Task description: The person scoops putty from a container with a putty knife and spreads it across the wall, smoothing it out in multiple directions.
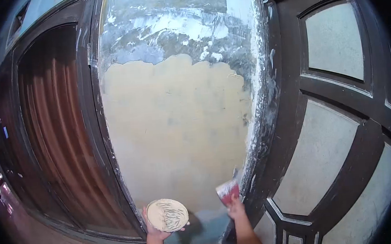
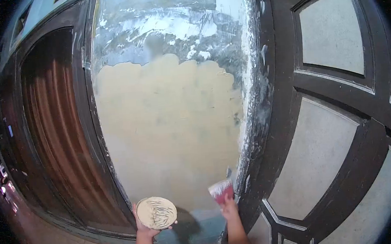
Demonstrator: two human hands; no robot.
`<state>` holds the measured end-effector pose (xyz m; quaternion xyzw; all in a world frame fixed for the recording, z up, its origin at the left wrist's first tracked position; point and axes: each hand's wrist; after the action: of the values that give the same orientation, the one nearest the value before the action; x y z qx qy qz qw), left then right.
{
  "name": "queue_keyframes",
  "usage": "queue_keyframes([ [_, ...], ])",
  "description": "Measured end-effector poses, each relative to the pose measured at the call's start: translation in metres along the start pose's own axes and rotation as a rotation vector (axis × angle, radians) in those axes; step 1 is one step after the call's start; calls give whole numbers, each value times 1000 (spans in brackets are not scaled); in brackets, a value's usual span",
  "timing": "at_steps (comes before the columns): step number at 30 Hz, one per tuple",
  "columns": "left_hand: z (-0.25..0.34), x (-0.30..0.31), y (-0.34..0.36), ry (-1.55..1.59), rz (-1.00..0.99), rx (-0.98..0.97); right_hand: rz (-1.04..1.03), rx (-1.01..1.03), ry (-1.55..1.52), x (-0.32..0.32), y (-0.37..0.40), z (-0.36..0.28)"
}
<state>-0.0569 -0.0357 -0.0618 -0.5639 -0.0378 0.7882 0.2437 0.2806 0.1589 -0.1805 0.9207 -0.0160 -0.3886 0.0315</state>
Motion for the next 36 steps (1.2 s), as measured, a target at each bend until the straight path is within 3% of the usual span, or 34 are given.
queue_keyframes([
  [1,0,-1,1,24,26,17,-52,-51,34,-35,18,-37],
  [2,-1,-1,-1,25,30,24,-131,147,19,-58,1,-51],
  [4,-3,-3,-8,41,-6,32,-157,46,14,-109,9,-110],
  [5,-6,-5,-10,44,-7,33,-137,90,-10,-126,5,-120],
  [6,-7,-6,-11,48,-13,41,-135,91,-9,-120,-2,-116],
  [8,-8,-6,-10,49,-21,48,100,71,-52,-88,-37,-84],
  [9,-8,-3,-8,28,-16,49,36,67,-29,-34,-53,-47],
  [10,-8,1,-5,8,-11,50,141,-94,46,-21,-20,-30],
  [11,-7,2,0,7,-13,52,112,-72,18,51,-44,21],
  [14,0,6,9,-18,2,0,162,-160,9,67,16,35],
  [16,2,9,12,13,14,-27,163,-138,85,19,20,0],
  [17,2,7,10,20,21,-16,130,77,9,-22,9,-14],
  [18,1,4,8,23,28,-9,17,86,116,-48,7,-49],
  [21,-8,0,-2,72,-9,17,-60,137,94,-131,7,-122],
  [24,-11,0,-3,59,-37,38,-33,175,-16,-107,-28,-108],
  [25,-12,-2,1,83,-12,43,108,129,12,-89,-26,-87],
  [26,-12,-2,3,83,-16,40,113,85,31,-34,-52,-49],
  [27,-11,0,7,93,-9,35,221,-85,85,16,-52,-16],
  [28,-11,1,9,104,-4,29,211,-113,84,47,-35,15],
  [31,-8,5,9,55,-10,8,188,-259,15,61,-10,31],
  [33,-7,7,9,40,-1,15,-19,118,-5,-7,-2,-7],
  [34,-7,8,7,41,2,21,24,121,-48,-48,3,-40],
  [35,-9,10,3,46,-2,13,-61,148,53,-87,15,-77],
  [36,-11,10,1,50,-7,4,-155,316,48,-106,-3,-93],
])
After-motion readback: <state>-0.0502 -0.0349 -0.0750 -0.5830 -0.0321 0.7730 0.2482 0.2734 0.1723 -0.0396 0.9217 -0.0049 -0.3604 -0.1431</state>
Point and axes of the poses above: each hand's wrist, its own y-axis away from the middle knuckle, its own x-axis out of the back of the hand, z = x × y, and after that the axes turned 4 degrees about -y, right-handed
